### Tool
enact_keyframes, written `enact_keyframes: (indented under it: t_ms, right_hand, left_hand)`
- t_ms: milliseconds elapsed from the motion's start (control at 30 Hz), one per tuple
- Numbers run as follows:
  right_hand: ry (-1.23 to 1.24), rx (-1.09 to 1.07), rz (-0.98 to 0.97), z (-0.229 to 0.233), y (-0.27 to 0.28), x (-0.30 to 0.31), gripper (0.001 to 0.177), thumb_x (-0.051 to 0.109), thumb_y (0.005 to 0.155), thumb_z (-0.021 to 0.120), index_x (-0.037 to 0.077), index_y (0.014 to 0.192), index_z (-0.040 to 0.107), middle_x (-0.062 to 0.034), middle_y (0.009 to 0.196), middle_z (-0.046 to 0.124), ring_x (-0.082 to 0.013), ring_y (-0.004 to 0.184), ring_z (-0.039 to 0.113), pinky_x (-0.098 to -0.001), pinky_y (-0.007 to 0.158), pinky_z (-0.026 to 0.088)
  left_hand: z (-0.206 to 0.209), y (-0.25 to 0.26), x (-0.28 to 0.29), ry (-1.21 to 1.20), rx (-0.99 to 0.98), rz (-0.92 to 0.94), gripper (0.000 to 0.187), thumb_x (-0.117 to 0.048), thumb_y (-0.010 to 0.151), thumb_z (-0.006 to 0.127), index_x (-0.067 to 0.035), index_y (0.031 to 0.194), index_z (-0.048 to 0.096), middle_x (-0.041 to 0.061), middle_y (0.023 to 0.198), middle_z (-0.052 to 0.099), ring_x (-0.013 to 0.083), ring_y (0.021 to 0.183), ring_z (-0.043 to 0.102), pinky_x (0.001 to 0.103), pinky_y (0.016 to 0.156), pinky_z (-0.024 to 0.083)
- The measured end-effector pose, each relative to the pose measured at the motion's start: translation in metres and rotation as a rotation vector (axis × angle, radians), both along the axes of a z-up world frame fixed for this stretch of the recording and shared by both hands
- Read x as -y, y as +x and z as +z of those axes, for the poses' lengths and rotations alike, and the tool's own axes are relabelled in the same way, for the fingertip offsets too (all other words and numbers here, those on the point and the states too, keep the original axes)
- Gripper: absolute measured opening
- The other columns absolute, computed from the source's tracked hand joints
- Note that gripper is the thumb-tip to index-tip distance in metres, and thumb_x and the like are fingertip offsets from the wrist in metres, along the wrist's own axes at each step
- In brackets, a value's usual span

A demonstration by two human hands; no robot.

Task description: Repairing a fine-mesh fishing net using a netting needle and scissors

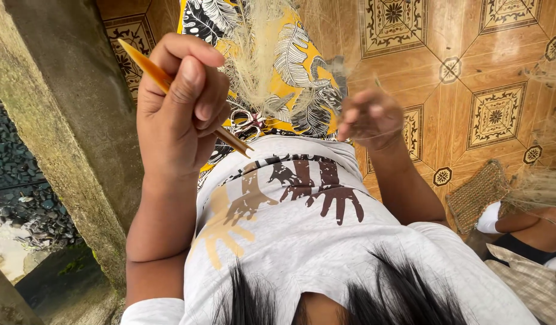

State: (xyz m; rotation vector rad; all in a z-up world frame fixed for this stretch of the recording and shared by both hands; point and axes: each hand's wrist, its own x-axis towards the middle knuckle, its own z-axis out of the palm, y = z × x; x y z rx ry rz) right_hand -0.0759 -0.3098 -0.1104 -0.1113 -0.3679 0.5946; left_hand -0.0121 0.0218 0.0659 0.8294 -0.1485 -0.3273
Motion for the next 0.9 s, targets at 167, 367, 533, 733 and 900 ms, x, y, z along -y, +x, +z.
enact_keyframes:
  t_ms: [167,367,533,733,900]
  right_hand:
    - [0.046,-0.443,0.351,0.003,-0.001,-0.044,0.04,0.012,0.111,0.039,-0.007,0.146,0.046,-0.0321,0.115,0.067,-0.0416,0.098,0.069,-0.0527,0.087,0.06]
    - [-1.098,0.333,0.01,0.068,0.01,-0.068,0.032,0.025,0.096,0.072,0.003,0.118,0.064,-0.0122,0.082,0.073,-0.0166,0.056,0.069,-0.0277,0.054,0.056]
    - [-1.404,1.249,-1.2,0.084,0.036,-0.057,0.019,0.018,0.096,0.08,0.003,0.104,0.073,-0.0107,0.093,0.061,-0.0235,0.079,0.055,-0.0407,0.072,0.051]
    - [-1.065,0.862,-1.625,0.102,0.057,-0.07,0.011,0.007,0.099,0.067,0.014,0.1,0.059,-0.0029,0.1,0.054,-0.0101,0.068,0.053,-0.0233,0.052,0.047]
    - [-0.414,0.186,-0.795,0.094,0.056,-0.074,0.017,0.026,0.103,0.067,0.016,0.112,0.057,-0.0031,0.111,0.062,-0.0162,0.104,0.06,-0.0279,0.097,0.054]
  left_hand:
    - [0.003,0.0,-0.002,0.019,0.011,0.022,0.016,-0.026,0.11,0.058,-0.01,0.112,0.055,-0.002,0.067,0.031,0.0026,0.055,0.022,0.017,0.044,0.016]
    - [0.009,-0.005,0.0,0.014,0.021,0.014,0.016,-0.026,0.111,0.057,-0.01,0.113,0.055,-0.002,0.067,0.03,0.003,0.055,0.022,0.017,0.044,0.016]
    - [0.013,-0.008,0.006,-0.019,0.042,-0.027,0.016,-0.024,0.111,0.056,-0.009,0.113,0.055,-0.001,0.067,0.033,0.0039,0.055,0.024,0.018,0.046,0.018]
    - [0.014,-0.009,0.012,-0.01,0.08,-0.036,0.022,-0.026,0.109,0.058,-0.005,0.112,0.056,-0.004,0.071,0.035,0.0028,0.059,0.033,0.018,0.053,0.023]
    - [0.009,-0.01,0.01,0.001,0.065,-0.077,0.023,-0.024,0.108,0.058,-0.002,0.112,0.057,-0.004,0.067,0.035,0.0026,0.058,0.032,0.017,0.052,0.023]
